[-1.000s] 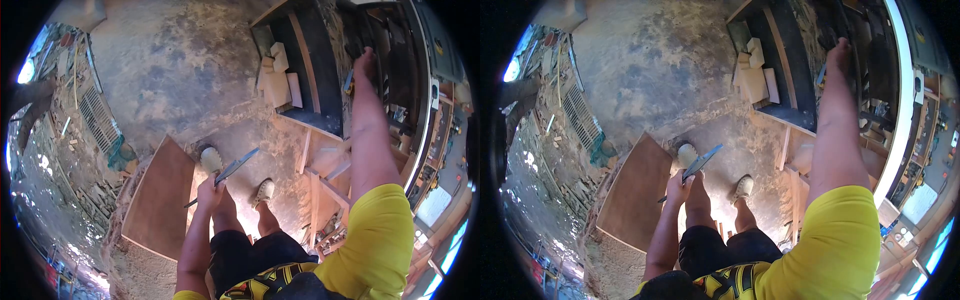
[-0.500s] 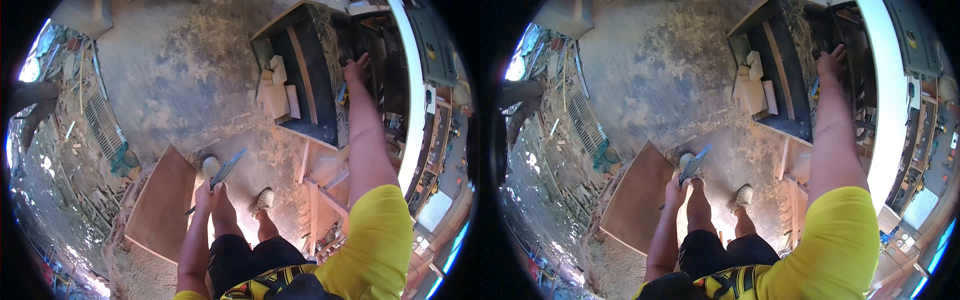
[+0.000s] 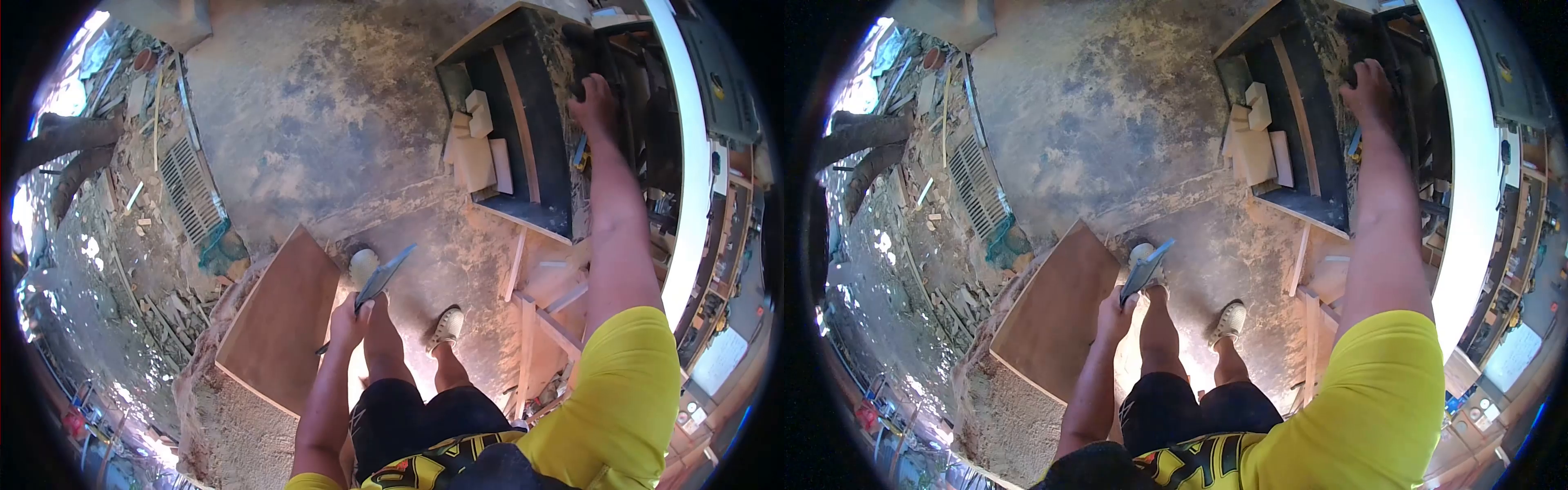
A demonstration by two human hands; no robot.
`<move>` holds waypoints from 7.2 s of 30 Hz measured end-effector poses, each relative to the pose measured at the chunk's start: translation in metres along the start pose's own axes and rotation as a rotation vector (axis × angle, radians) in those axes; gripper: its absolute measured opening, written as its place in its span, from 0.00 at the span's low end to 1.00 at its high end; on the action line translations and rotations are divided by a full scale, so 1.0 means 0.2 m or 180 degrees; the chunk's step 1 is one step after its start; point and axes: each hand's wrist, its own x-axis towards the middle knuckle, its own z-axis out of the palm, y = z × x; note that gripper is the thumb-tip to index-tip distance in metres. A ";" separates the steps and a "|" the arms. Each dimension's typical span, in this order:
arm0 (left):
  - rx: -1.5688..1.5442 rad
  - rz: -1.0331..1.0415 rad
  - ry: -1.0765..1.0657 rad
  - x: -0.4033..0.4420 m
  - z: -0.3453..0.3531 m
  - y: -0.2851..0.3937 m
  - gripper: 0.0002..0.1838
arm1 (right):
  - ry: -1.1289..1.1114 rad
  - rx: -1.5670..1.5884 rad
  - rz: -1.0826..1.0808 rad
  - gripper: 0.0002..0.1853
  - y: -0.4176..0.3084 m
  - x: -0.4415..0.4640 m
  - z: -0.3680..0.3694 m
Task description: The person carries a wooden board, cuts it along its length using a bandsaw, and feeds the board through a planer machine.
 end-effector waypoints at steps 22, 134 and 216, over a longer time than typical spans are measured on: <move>-0.0964 0.0408 0.0496 0.08 -0.10 0.08 0.13 | 0.1300 0.2696 -0.1496 0.23 -1.07 -0.54 -0.91; 0.4646 0.6682 -0.9754 -11.03 8.67 -3.50 0.32 | 0.2503 0.0915 0.9673 0.17 0.85 -14.76 -3.15; 0.9766 0.5742 -0.6369 -20.05 11.94 -14.03 0.21 | 0.4587 -0.1214 1.1369 0.11 -3.18 -27.46 -6.02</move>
